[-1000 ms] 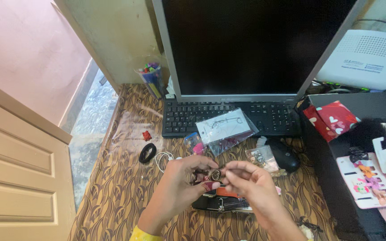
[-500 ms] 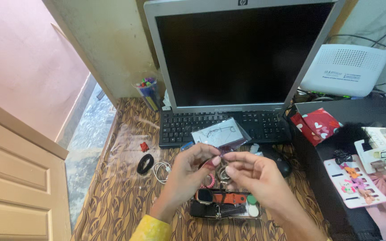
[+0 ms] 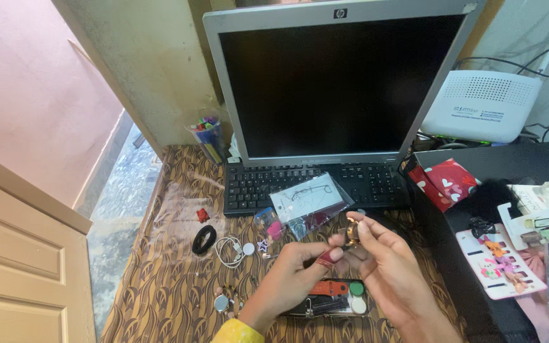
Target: The person gathers small accessories from a cluttered desk, including a smartwatch, hair ties, jewelry, and earphones, and places them into a small black pouch. The pouch is then placed into a drawer. The person also handles a small black bag and a packaged item before the clip ends.
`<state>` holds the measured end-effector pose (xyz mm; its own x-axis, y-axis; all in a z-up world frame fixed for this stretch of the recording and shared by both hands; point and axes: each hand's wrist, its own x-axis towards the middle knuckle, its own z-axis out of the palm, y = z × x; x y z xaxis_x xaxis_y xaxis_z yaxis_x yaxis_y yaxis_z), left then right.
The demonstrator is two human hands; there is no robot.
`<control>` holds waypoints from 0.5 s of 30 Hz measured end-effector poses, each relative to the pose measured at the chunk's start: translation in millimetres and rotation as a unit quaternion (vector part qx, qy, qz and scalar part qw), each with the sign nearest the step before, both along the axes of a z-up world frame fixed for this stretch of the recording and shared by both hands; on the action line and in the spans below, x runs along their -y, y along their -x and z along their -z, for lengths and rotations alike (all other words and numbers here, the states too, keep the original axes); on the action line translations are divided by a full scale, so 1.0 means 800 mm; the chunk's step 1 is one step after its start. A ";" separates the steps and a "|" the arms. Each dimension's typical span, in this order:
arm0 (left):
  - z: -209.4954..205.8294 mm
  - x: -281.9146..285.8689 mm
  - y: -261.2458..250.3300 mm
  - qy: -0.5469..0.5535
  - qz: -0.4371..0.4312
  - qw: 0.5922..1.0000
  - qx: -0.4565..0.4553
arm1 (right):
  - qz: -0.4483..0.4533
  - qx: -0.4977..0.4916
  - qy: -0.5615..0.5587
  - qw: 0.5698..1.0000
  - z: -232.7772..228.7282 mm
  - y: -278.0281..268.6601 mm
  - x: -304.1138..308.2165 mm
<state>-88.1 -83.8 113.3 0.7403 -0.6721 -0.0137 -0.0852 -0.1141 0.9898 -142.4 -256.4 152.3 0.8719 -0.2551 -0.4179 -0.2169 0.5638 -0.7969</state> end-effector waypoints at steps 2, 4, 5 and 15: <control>0.020 -0.007 -0.008 0.075 0.037 0.996 -0.014 | 0.009 0.028 0.011 1.000 0.001 0.000 0.003; 0.045 -0.019 -0.017 0.058 0.023 0.998 -0.012 | 0.005 0.038 0.026 0.999 0.003 0.001 0.011; 0.058 -0.024 -0.022 0.050 0.016 0.999 -0.011 | -0.003 0.034 0.035 0.999 0.003 0.002 0.015; 0.031 -0.006 -0.028 0.168 -0.134 0.931 -0.293 | -0.021 0.014 0.165 0.986 0.020 0.005 -0.025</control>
